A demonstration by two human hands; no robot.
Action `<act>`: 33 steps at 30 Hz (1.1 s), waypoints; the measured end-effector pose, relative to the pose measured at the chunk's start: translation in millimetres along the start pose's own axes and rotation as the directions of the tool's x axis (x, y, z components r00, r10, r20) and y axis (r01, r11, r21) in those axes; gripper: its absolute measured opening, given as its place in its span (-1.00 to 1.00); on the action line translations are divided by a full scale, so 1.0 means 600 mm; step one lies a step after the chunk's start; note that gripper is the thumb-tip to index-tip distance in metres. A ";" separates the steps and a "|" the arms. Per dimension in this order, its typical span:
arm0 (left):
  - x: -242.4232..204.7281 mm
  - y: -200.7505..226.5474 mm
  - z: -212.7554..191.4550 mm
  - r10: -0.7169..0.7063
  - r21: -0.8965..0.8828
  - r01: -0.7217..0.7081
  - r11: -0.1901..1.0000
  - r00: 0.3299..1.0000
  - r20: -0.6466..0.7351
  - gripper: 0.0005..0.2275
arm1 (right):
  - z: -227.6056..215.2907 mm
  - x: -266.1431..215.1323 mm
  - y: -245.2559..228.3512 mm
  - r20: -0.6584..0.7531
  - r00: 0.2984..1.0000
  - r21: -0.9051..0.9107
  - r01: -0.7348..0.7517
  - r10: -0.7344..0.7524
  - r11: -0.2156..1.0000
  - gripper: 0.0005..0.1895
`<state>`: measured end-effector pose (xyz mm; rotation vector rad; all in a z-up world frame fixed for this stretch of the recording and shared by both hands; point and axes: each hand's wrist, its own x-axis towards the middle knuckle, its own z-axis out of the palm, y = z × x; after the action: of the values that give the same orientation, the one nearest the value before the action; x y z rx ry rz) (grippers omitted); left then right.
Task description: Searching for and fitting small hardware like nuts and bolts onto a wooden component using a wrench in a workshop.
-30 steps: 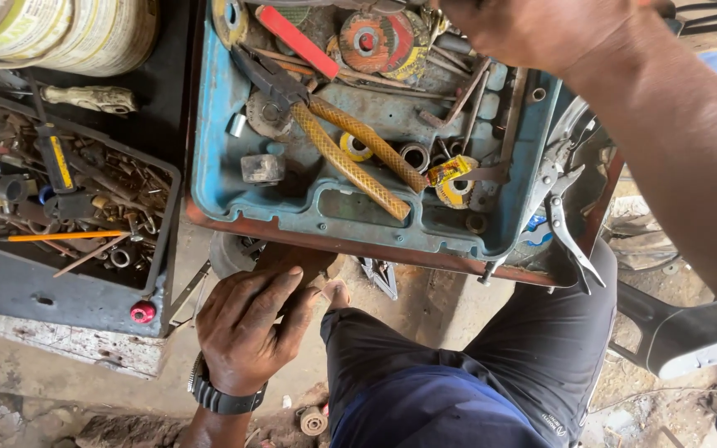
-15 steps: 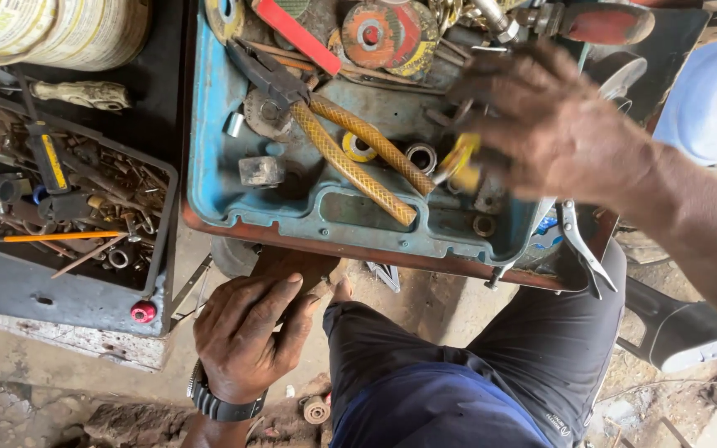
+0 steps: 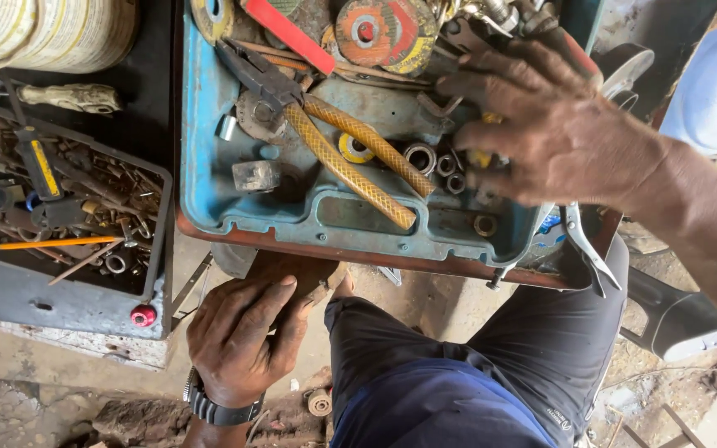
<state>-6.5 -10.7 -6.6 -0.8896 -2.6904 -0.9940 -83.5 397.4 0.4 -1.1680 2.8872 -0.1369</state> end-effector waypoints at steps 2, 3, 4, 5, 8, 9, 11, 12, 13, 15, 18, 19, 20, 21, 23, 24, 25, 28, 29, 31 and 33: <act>0.001 -0.001 0.001 0.002 -0.002 -0.002 1.000 1.000 0.001 -0.77 | -0.020 0.001 0.022 -0.064 0.998 -0.074 -0.019 0.014 0.997 -0.75; 0.001 -0.001 0.000 -0.001 0.000 0.001 1.000 1.000 0.001 -0.77 | -0.030 0.003 0.034 -0.130 0.991 -0.145 -0.037 0.018 0.989 -0.85; 0.000 0.000 0.000 0.000 -0.001 0.000 1.000 1.000 0.003 -0.77 | -0.024 0.001 0.040 -0.130 0.991 -0.145 -0.039 0.020 0.989 -0.85; 0.000 0.000 0.000 0.003 0.001 -0.003 1.000 1.000 0.001 -0.77 | -0.019 -0.002 0.046 -0.155 0.987 -0.101 -0.050 0.034 0.994 -0.93; 0.004 0.001 0.000 0.013 -0.003 -0.013 1.000 1.000 -0.006 -0.78 | -0.008 -0.005 0.055 -0.180 0.983 -0.076 -0.061 0.046 0.995 -0.93; 0.006 0.001 0.001 0.022 -0.008 -0.022 1.000 1.000 -0.011 -0.79 | -0.006 -0.005 0.055 -0.181 0.983 -0.095 -0.061 0.043 0.994 -0.89; 0.005 0.000 0.000 0.020 -0.011 -0.020 1.000 1.000 -0.010 -0.79 | -0.002 -0.008 0.056 -0.184 0.982 -0.085 -0.053 0.037 0.995 -0.93; 0.004 -0.001 0.001 0.021 -0.017 -0.021 1.000 1.000 -0.007 -0.78 | -0.001 -0.010 0.056 -0.187 0.982 -0.076 -0.048 0.033 0.996 -0.96; 0.003 -0.002 0.001 0.021 -0.016 -0.021 1.000 1.000 -0.008 -0.78 | -0.002 -0.009 0.055 -0.188 0.982 -0.077 -0.048 0.032 0.996 -0.96; 0.001 -0.002 0.000 0.021 -0.006 -0.021 1.000 1.000 -0.004 -0.77 | -0.005 -0.007 0.051 -0.203 0.979 -0.101 -0.040 0.019 0.994 -0.93; 0.008 -0.001 0.000 0.039 -0.004 -0.039 0.999 0.999 -0.017 -0.78 | 0.001 -0.007 0.051 -0.229 0.973 -0.080 -0.053 0.033 0.995 -0.89; 0.009 0.000 -0.001 0.039 -0.004 -0.039 0.999 0.999 -0.017 -0.78 | 0.001 -0.005 0.047 -0.229 0.973 -0.080 -0.052 0.033 0.995 -0.89; 0.011 0.000 -0.001 0.044 -0.005 -0.044 0.999 0.999 -0.019 -0.79 | 0.001 -0.003 0.043 -0.275 0.961 -0.082 -0.050 0.026 0.995 -0.94; 0.013 0.001 -0.001 0.050 -0.006 -0.050 0.999 0.999 -0.021 -0.79 | 0.001 0.001 0.040 -0.320 0.947 -0.083 -0.048 0.019 0.995 -0.97; 0.015 0.002 -0.002 0.049 -0.007 -0.049 0.999 0.999 -0.021 -0.79 | -0.006 0.014 0.018 -0.321 0.947 -0.042 0.014 -0.026 0.999 -0.94; 0.015 0.003 -0.002 0.049 -0.009 -0.049 0.999 0.999 -0.018 -0.79 | -0.009 0.021 0.007 -0.324 0.944 0.002 0.074 -0.069 0.997 -0.88; 0.015 0.001 -0.001 0.048 -0.006 -0.048 0.999 0.999 -0.019 -0.79 | -0.001 0.025 -0.005 -0.326 0.943 0.002 0.077 -0.072 0.997 -0.88; 0.010 0.000 0.001 0.046 -0.012 -0.047 0.999 0.999 -0.023 -0.79 | 0.015 0.033 -0.038 -0.171 0.982 0.257 0.123 -0.081 0.959 -0.32; 0.009 0.000 0.001 0.046 -0.009 -0.046 0.999 0.999 -0.024 -0.78 | 0.017 0.037 -0.042 -0.125 0.989 0.236 0.112 -0.085 0.965 -0.28; 0.007 0.000 0.002 0.045 0.001 -0.045 0.999 0.999 -0.027 -0.78 | 0.015 0.049 -0.042 -0.083 0.992 0.213 0.108 -0.092 0.971 -0.22; 0.002 -0.001 0.003 0.034 -0.001 -0.034 0.999 0.999 -0.033 -0.77 | 0.008 0.060 -0.034 -0.139 0.975 0.230 0.204 -0.176 0.952 -0.51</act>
<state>-8.0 -9.2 -8.1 -0.9080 -2.6388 -0.9948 -95.1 357.5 -2.4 -1.4289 2.7419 -0.5641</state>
